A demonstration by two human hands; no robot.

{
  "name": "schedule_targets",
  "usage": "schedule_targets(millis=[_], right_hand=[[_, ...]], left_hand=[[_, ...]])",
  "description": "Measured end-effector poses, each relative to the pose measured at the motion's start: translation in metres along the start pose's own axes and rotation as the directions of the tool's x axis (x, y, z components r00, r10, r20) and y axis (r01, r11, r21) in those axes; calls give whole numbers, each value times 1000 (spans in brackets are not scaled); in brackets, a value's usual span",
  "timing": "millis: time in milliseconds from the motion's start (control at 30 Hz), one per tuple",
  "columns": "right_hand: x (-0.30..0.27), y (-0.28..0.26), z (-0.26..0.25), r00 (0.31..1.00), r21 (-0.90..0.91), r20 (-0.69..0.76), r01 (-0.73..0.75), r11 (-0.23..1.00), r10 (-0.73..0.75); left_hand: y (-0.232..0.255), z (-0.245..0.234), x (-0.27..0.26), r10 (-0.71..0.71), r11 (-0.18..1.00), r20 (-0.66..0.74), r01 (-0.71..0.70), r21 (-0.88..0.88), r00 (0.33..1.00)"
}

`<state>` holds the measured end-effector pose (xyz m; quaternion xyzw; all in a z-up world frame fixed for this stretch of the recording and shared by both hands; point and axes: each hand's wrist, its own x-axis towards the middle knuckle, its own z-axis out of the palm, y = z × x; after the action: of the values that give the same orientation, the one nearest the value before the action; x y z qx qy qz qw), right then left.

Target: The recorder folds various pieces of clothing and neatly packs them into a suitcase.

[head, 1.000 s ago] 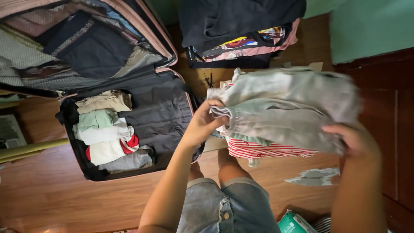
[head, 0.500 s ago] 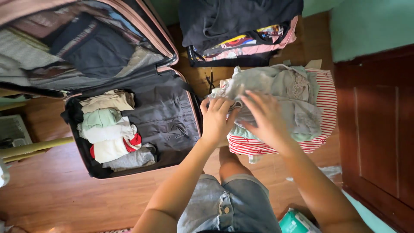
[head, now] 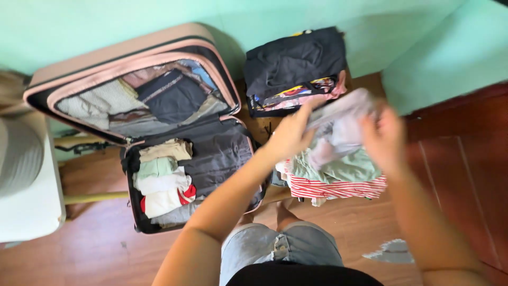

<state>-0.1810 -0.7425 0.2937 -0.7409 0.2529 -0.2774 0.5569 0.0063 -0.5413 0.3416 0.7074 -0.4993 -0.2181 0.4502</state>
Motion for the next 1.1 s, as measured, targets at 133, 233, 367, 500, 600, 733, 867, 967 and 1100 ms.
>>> schedule_targets(millis=[133, 233, 367, 500, 600, 733, 867, 967, 1100], right_hand=[[2, -85, -31, 981, -167, -16, 189, 968, -194], [-13, -80, -56, 990, -158, 122, 94, 983, -75], [-33, -63, -79, 991, -170, 86, -85, 982, 101], [-36, -67, -109, 995, -57, 95, 20, 998, -14], [-52, -47, -128, 993, -364, 44, -85, 928, 108], [-73, 12, -179, 975, -611, -37, -195, 767, 218], [-86, 73, -246, 939, 21, -208, -277, 961, 275], [-61, 78, -267, 960, 320, -207, -117, 940, 190], [9, 57, -215, 987, 158, -113, -96, 983, 115]], left_hand=[[28, -23, 38, 129, 979, 204, -92, -180, 970], [67, -20, 39, 242, 964, 396, -172, -204, 886], [61, 57, 43, 338, 937, 273, -294, -191, 901], [68, 90, 63, 317, 946, 246, -287, -153, 916], [80, 73, 79, 344, 939, 324, -318, -132, 881], [94, 57, 74, 305, 952, 397, -266, -151, 866], [80, 87, 33, 216, 957, 435, -100, -272, 874], [76, 99, -2, 159, 869, 377, 52, -491, 913], [38, 113, -25, -50, 695, 285, 238, -678, 957]])
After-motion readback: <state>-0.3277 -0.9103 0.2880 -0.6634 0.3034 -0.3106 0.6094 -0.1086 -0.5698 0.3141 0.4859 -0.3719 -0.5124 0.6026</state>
